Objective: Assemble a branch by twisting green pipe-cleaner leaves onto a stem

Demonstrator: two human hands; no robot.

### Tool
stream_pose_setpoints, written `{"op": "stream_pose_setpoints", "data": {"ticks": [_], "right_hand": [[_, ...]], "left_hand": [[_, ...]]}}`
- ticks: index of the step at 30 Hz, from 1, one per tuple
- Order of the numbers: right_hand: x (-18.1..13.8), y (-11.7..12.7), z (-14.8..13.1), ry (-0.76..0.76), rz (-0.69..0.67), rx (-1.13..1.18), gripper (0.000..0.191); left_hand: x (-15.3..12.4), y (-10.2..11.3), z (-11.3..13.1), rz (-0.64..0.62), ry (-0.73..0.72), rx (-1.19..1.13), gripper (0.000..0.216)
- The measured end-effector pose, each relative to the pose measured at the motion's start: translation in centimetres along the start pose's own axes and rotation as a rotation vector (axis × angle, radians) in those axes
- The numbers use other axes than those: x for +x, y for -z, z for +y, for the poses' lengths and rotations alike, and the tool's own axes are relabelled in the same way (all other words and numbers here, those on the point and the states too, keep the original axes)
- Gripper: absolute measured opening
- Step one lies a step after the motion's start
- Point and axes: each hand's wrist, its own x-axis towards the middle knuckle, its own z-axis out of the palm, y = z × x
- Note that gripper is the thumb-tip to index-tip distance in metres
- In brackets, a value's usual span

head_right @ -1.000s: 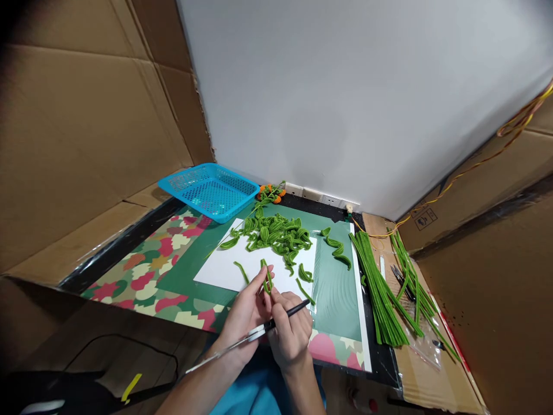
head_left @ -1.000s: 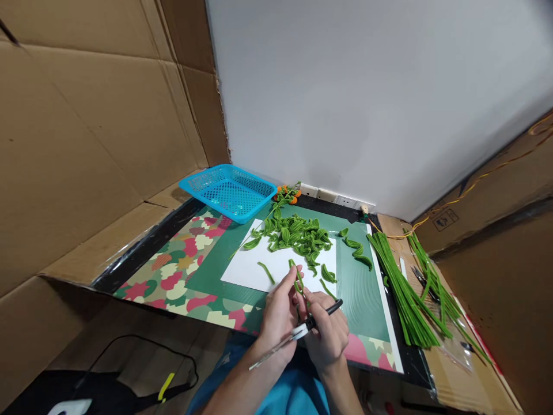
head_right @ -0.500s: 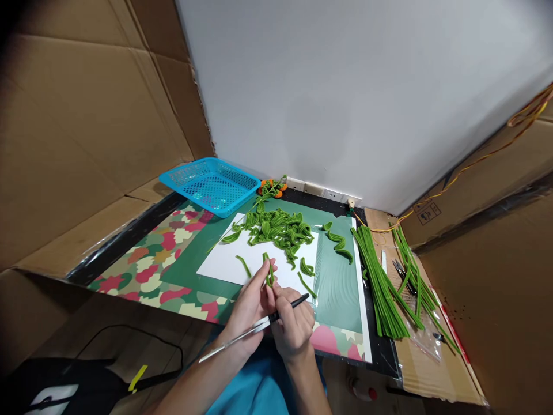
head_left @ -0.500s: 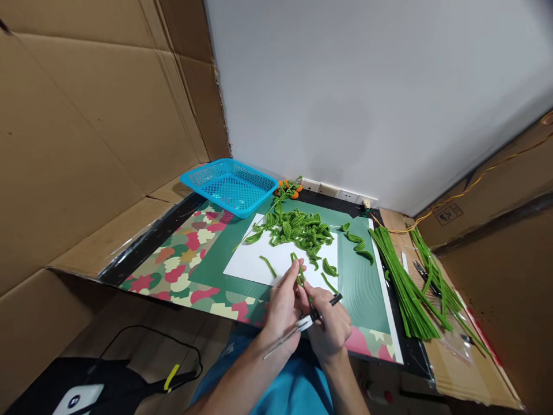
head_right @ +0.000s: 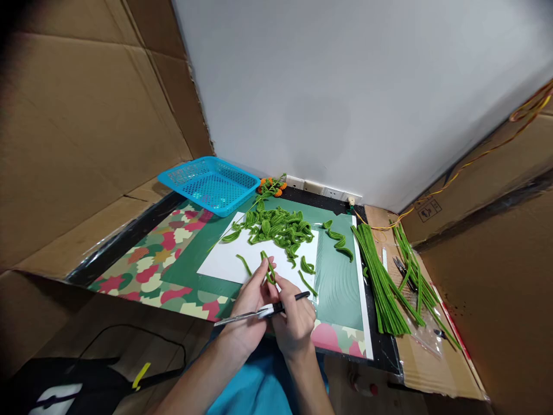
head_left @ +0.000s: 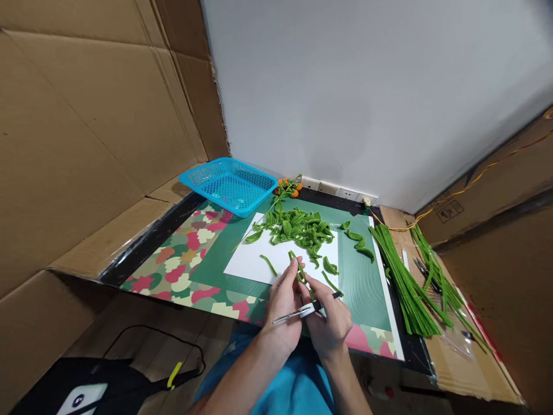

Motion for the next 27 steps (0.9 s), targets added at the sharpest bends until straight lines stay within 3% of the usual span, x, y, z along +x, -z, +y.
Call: {"op": "stream_pose_setpoints", "data": {"ticks": [6,27], "right_hand": [[-0.1,-0.3,-0.3,-0.088,0.037,0.031,0.026],[0.5,0.1,-0.8,-0.025,-0.03,0.004,0.022]], "left_hand": [[0.3,0.4,-0.3,-0.005,-0.008,0.001,0.011],[0.4,0.4,-0.4,0.033,-0.02,-0.019,0.011]]}}
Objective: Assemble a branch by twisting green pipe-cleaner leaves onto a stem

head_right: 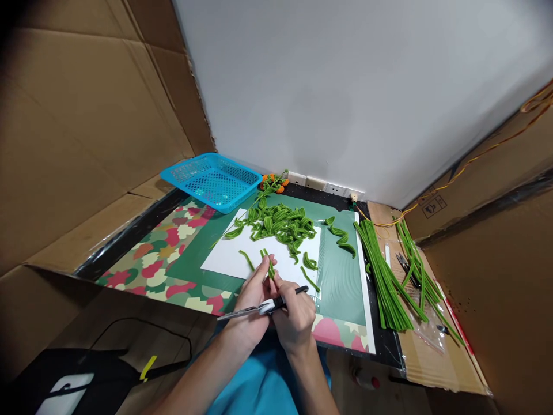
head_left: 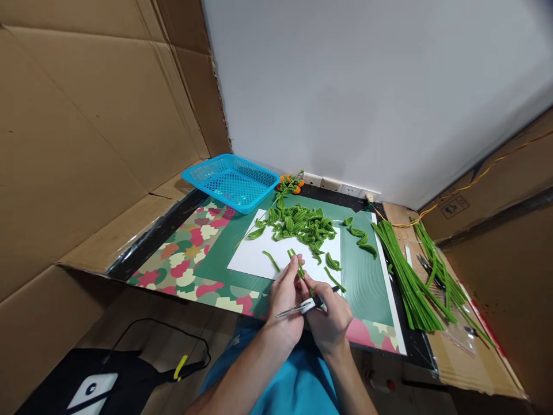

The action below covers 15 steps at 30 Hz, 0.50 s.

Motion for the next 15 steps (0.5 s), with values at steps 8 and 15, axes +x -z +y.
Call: {"op": "stream_pose_setpoints", "data": {"ticks": [8,15], "right_hand": [[-0.26,0.08,0.19,-0.02,-0.004,0.033,0.024],[-0.5,0.03,0.4,-0.065,-0.012,0.035,0.033]], "left_hand": [[-0.3,-0.06,0.14,-0.006,0.007,0.006,0.012],[-0.46,-0.25,0.47,-0.04,-0.011,-0.001,0.01]]}}
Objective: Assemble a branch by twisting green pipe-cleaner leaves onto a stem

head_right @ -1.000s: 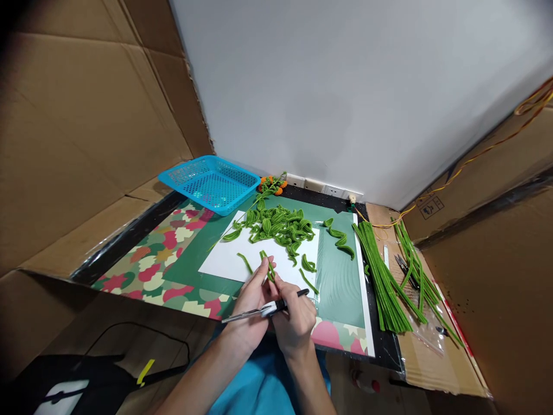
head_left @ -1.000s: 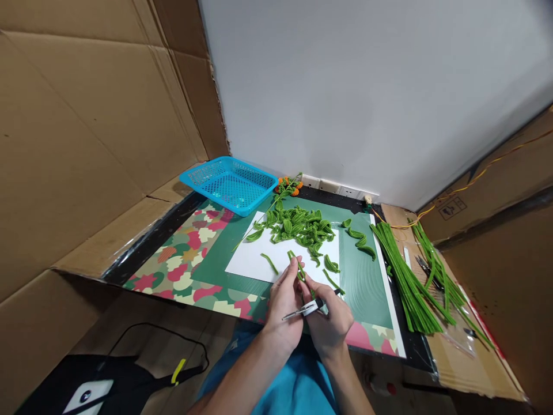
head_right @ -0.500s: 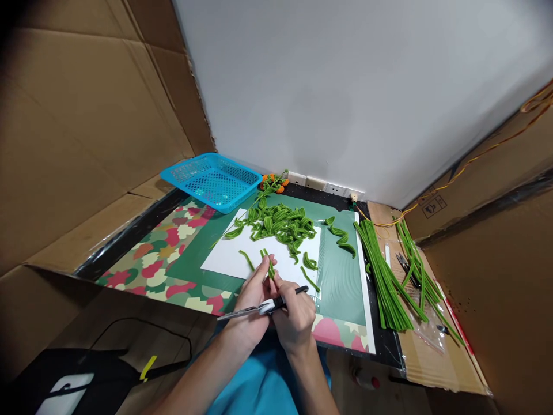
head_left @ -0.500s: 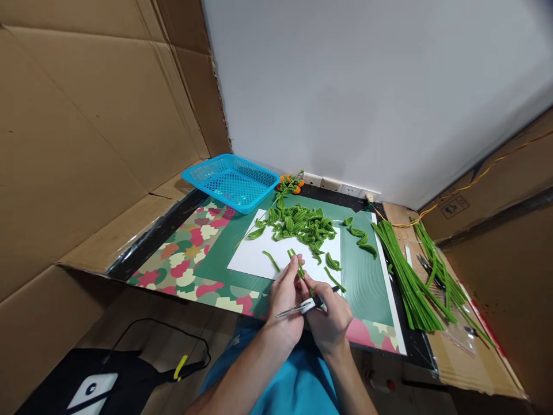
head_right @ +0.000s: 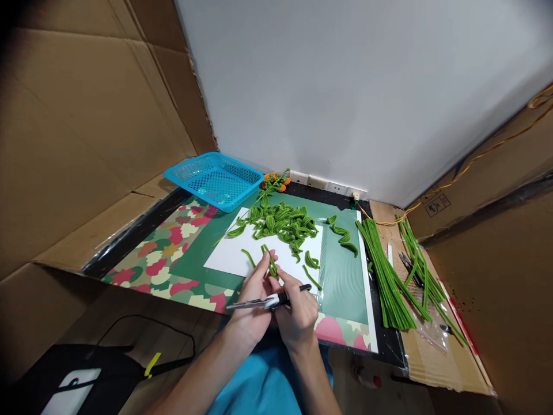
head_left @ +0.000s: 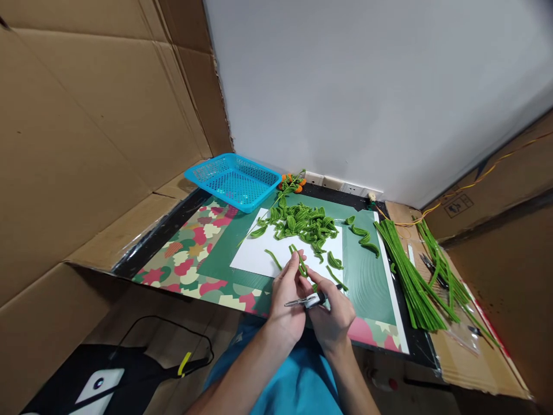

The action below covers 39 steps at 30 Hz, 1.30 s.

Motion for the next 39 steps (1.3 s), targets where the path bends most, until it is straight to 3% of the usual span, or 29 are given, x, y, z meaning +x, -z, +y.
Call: {"op": "stream_pose_setpoints", "data": {"ticks": [9,15,25,28,31,34,39], "right_hand": [[0.3,0.3,-0.3,0.002,0.046,0.007,0.034],[0.6,1.1,0.4,0.013,0.061,-0.065,0.03],[1.8,1.9,-0.3,0.084,0.007,-0.039,0.026],[1.7,1.6,-0.7,-0.052,0.044,0.015,0.02],[2.0,1.3,-1.0,-0.343,0.032,0.179,0.009],[2.7,1.1,-1.1,-0.59,0.011,0.409,0.027],[3.4,1.2,-0.8,-0.77,-0.021,0.602,0.046]], "left_hand": [[0.5,1.2,-0.8,-0.121,-0.056,0.091,0.032],[0.3,1.6,-0.1,-0.263,-0.28,0.347,0.036],[1.1,1.7,0.8,-0.229,-0.269,0.356,0.029],[1.1,1.7,1.1,-0.235,-0.286,0.376,0.031],[0.8,1.7,1.3,-0.259,-0.326,0.428,0.03],[0.7,1.7,1.3,-0.273,-0.357,0.482,0.027],[0.9,1.8,1.2,-0.307,-0.353,0.524,0.027]]}}
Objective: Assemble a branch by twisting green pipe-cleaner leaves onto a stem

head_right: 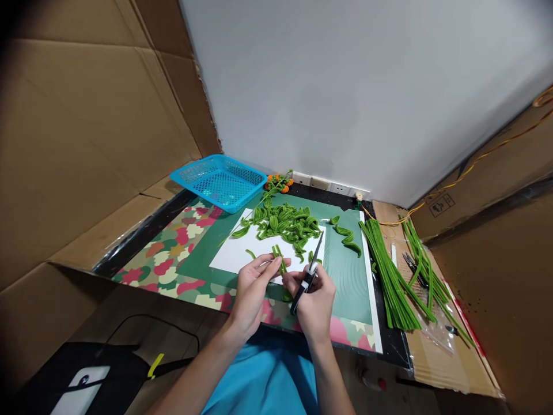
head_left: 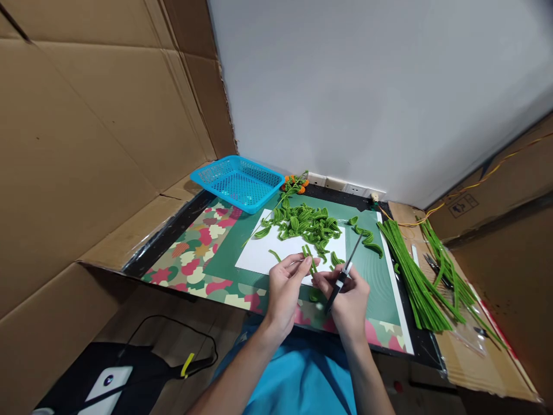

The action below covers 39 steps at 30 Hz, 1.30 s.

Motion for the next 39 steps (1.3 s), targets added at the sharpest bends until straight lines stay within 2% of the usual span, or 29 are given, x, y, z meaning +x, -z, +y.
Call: {"op": "stream_pose_setpoints", "data": {"ticks": [5,9,17,20,25,29,31,34,39], "right_hand": [[0.2,0.1,-0.2,-0.062,-0.099,0.042,0.045],[0.1,0.1,-0.5,-0.095,-0.162,0.055,0.045],[0.2,0.2,-1.3,-0.12,-0.25,0.02,0.043],[0.1,0.3,-1.3,-0.146,-0.262,0.014,0.044],[0.1,-0.1,-1.1,-0.172,-0.309,0.025,0.04],[0.1,-0.5,-1.7,-0.171,-0.324,0.009,0.039],[0.0,-0.5,-2.0,-0.172,-0.319,-0.005,0.036],[0.1,-0.4,-2.1,-0.171,-0.285,-0.005,0.032],[0.1,-0.1,-1.3,-0.168,-0.246,-0.028,0.032]], "left_hand": [[0.2,0.1,0.2,-0.022,-0.035,0.052,0.023],[0.5,0.3,0.5,0.001,-0.103,0.097,0.019],[1.3,0.9,0.4,0.041,-0.146,0.152,0.018],[1.5,1.2,0.4,0.047,-0.224,0.239,0.014],[1.4,2.0,1.3,0.046,-0.414,0.54,0.005],[1.1,2.3,2.0,0.065,-0.522,0.632,0.008],[1.1,2.2,2.0,0.067,-0.523,0.622,0.007],[1.3,2.1,1.8,0.057,-0.451,0.609,0.004],[1.6,2.2,1.4,0.063,-0.387,0.645,0.019]]}}
